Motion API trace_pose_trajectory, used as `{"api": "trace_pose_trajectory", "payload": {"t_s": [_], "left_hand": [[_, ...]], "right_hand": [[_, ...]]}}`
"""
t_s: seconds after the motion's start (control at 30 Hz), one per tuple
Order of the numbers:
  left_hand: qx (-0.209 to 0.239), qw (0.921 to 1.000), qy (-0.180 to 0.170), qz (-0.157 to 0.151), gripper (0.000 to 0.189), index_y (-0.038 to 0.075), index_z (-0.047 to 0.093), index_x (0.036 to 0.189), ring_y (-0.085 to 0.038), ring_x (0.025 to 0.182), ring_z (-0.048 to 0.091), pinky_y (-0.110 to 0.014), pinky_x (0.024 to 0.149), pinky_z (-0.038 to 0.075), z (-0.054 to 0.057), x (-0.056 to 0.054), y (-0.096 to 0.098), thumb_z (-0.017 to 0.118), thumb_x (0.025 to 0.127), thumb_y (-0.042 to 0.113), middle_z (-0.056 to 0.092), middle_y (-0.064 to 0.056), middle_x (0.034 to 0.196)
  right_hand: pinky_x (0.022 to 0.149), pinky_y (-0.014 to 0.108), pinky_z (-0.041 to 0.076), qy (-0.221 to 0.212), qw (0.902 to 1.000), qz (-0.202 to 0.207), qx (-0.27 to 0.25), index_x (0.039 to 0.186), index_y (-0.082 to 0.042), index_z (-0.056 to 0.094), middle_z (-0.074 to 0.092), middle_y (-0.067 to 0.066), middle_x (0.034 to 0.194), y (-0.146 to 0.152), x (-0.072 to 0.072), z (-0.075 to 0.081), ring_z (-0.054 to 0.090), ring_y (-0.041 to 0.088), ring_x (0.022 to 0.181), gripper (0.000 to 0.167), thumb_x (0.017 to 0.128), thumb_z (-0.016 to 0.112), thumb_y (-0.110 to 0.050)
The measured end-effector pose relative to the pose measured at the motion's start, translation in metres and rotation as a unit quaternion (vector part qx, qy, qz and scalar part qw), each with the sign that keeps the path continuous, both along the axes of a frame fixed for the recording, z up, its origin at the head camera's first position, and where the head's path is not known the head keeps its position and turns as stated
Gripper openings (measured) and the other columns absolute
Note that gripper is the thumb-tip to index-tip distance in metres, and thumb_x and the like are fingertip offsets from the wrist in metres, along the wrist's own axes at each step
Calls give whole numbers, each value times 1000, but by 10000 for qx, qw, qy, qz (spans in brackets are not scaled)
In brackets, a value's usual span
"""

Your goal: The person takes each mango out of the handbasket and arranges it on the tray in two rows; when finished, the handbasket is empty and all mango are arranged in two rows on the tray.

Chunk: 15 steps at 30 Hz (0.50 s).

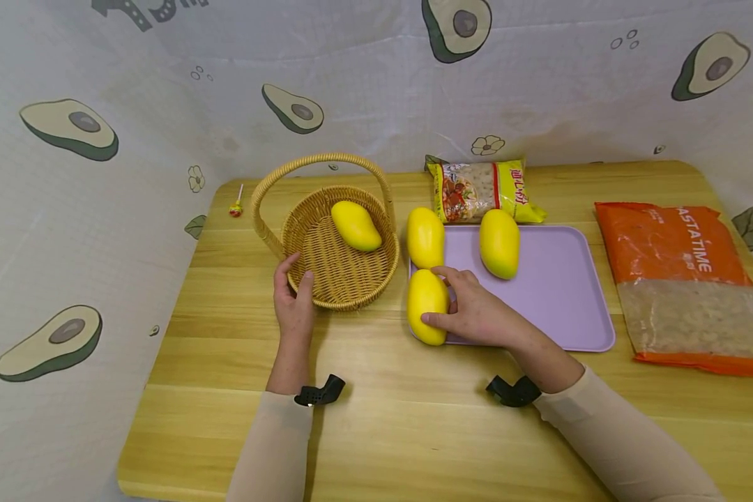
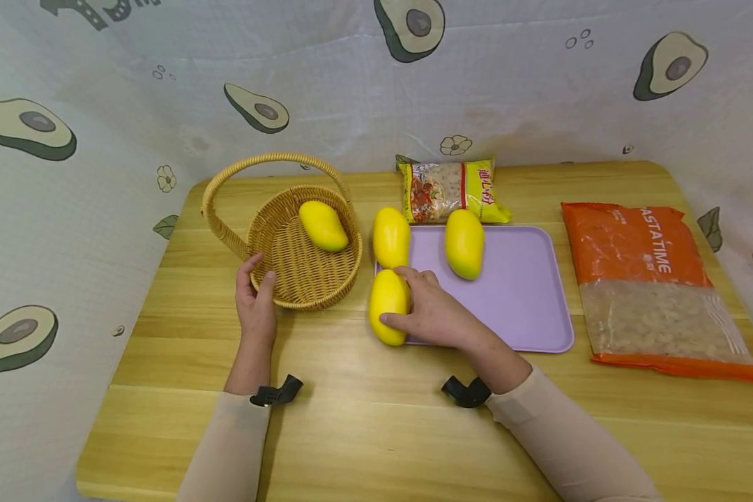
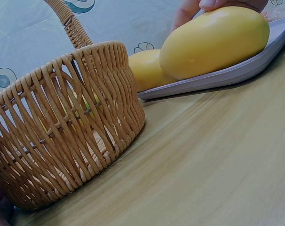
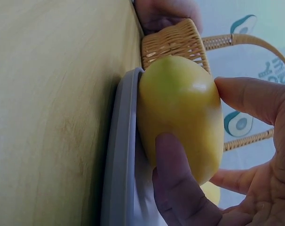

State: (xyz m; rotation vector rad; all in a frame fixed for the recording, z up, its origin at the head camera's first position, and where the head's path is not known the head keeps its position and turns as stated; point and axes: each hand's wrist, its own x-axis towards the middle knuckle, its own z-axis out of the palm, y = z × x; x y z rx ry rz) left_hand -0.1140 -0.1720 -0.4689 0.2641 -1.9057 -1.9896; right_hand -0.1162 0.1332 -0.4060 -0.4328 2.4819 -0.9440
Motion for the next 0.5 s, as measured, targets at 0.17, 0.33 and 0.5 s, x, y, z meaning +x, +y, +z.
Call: {"api": "trace_pose_trajectory", "payload": {"t_s": [0.17,0.33,0.5], "left_hand": [[-14,10000,-19,34,42,-4,48,141,-20,147,36,-40,121,26,0,0,0,53,99,3,41,-14,155],[-10,10000,-12,25,43,-4,48,141,-20,146,36,-41,121,27,1,1,0,53,99,3,41,-14,155],[-58,10000,0,0,42,-3,48,141,-20,147,35,-41,122,26,2,1,0,53,100,3,41,-14,155]], "right_hand": [[76,30,45,-16,10000,-28,13,157,-2,30,48,25,130,0,0,1,54,21,92,90,89,75,-43],[78,30,46,-42,9999,-48,97,157,-4,30,46,26,136,1,0,2,57,21,94,91,89,74,-46],[80,36,48,174,9993,-169,292,158,-8,30,42,25,144,2,2,10,58,25,98,90,90,74,-46]]}}
